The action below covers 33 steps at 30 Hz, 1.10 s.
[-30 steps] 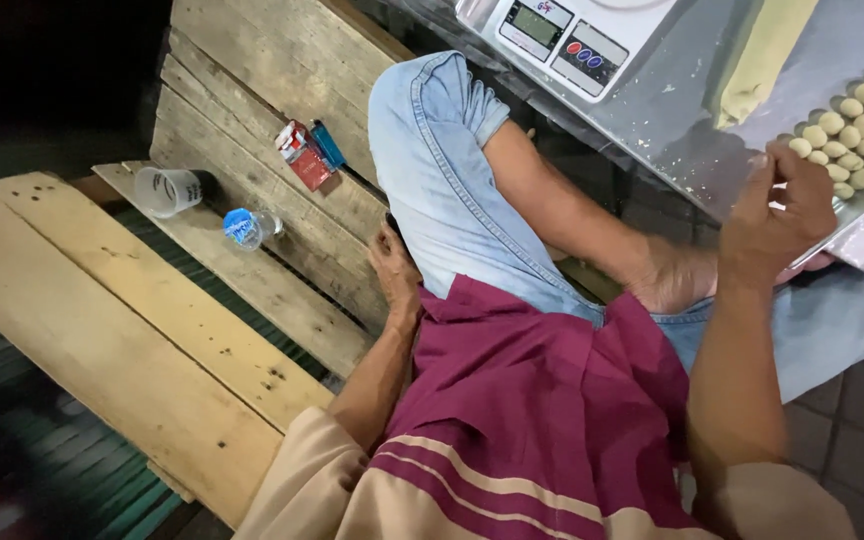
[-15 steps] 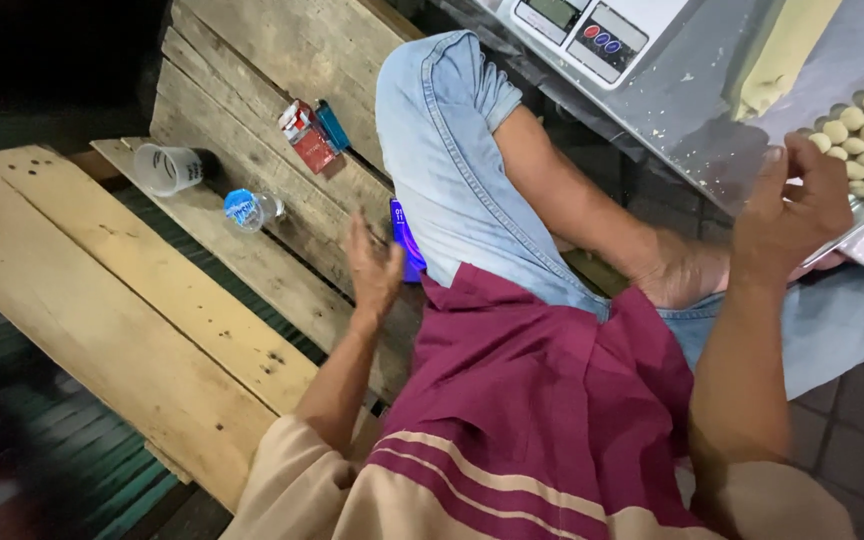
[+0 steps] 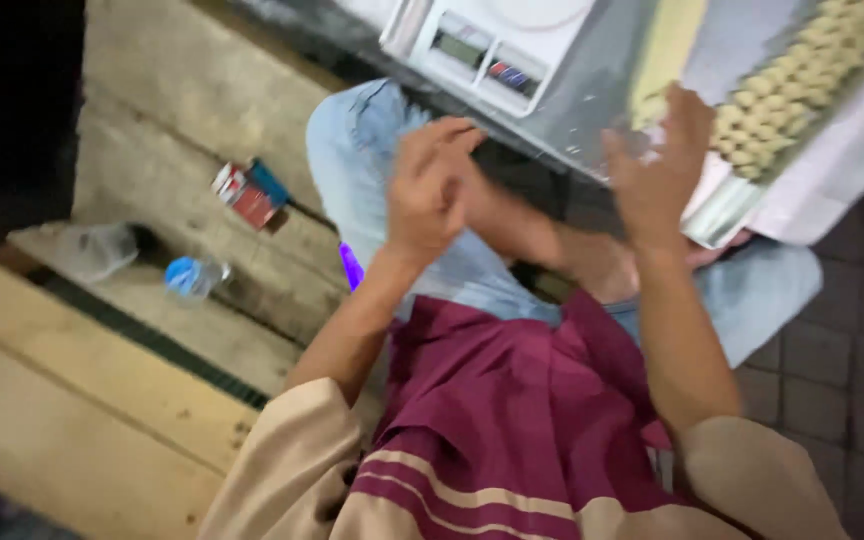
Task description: Shaping small dough balls by hand, rolling them between palms, and arranging them in rows in a metal tray.
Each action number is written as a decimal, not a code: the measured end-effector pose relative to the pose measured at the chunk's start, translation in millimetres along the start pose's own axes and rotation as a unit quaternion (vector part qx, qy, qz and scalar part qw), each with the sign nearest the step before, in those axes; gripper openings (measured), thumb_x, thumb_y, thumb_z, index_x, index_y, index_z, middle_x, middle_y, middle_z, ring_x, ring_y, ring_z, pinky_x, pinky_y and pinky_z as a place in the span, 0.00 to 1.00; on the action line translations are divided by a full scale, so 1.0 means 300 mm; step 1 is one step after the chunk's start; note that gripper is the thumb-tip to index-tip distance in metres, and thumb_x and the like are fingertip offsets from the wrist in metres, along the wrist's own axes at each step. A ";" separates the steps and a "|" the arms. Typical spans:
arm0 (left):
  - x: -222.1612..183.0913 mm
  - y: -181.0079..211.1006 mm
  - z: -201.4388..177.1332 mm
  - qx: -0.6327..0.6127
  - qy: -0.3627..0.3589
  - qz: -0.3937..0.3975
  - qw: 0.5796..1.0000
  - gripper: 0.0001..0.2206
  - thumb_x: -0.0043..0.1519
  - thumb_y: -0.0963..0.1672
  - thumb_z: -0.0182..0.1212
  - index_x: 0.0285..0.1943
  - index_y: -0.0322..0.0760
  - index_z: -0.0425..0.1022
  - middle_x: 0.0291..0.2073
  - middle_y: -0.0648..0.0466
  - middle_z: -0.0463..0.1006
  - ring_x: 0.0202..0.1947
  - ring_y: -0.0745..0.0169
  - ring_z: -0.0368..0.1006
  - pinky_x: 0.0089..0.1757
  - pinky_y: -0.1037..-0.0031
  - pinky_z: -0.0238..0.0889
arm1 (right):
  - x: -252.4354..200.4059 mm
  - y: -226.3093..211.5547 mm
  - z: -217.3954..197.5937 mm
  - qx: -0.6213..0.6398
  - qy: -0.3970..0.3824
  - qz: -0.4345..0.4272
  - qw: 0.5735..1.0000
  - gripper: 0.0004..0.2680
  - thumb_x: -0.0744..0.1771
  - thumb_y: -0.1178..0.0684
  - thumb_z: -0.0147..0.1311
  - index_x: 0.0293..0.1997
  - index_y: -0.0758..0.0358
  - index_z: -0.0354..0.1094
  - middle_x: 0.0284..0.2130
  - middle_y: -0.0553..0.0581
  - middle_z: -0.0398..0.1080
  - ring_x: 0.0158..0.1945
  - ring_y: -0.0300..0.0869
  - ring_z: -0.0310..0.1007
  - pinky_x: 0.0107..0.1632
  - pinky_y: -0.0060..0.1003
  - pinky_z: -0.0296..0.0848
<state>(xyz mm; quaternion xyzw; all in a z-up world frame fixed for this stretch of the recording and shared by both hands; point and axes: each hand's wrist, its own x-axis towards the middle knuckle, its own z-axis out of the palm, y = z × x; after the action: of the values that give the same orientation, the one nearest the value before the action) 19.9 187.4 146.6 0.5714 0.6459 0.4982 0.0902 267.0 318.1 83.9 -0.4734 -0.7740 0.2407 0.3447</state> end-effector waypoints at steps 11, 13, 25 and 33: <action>0.036 -0.064 0.493 -0.008 -0.127 0.223 0.967 0.12 0.61 0.40 0.57 0.51 0.28 0.75 0.46 0.44 0.73 0.47 0.45 0.74 0.47 0.60 0.67 | 0.111 0.036 0.078 -0.320 0.096 0.000 0.942 0.28 0.59 0.48 0.71 0.65 0.61 0.67 0.51 0.61 0.63 0.44 0.53 0.66 0.50 0.46 0.68; 0.048 -0.053 0.496 -0.016 -0.124 0.223 0.967 0.11 0.61 0.39 0.57 0.50 0.28 0.76 0.45 0.44 0.74 0.46 0.45 0.75 0.46 0.61 0.67 | 0.116 0.041 0.064 -0.271 0.112 0.002 0.956 0.25 0.60 0.51 0.71 0.64 0.61 0.68 0.49 0.62 0.64 0.42 0.52 0.70 0.48 0.44 0.73; 0.083 0.005 0.461 -0.022 -0.143 0.172 0.974 0.09 0.59 0.39 0.61 0.47 0.30 0.79 0.42 0.46 0.76 0.45 0.46 0.77 0.47 0.62 0.71 | 0.065 0.081 0.047 -0.124 0.135 0.133 0.974 0.14 0.61 0.54 0.71 0.44 0.63 0.67 0.37 0.57 0.65 0.33 0.55 0.78 0.35 0.44 0.78; 0.083 0.051 0.524 0.013 -0.114 0.187 0.976 0.16 0.60 0.37 0.62 0.59 0.26 0.74 0.55 0.40 0.72 0.51 0.46 0.74 0.55 0.59 0.68 | 0.052 0.130 0.027 -0.075 0.170 0.077 0.979 0.08 0.60 0.59 0.73 0.37 0.65 0.76 0.29 0.58 0.72 0.30 0.52 0.78 0.30 0.37 0.75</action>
<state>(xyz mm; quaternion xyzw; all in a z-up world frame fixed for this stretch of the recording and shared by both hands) 129.3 290.6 92.7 0.7361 0.5199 0.4290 0.0612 278.1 348.7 56.2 -0.5901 -0.6813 0.1232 0.4153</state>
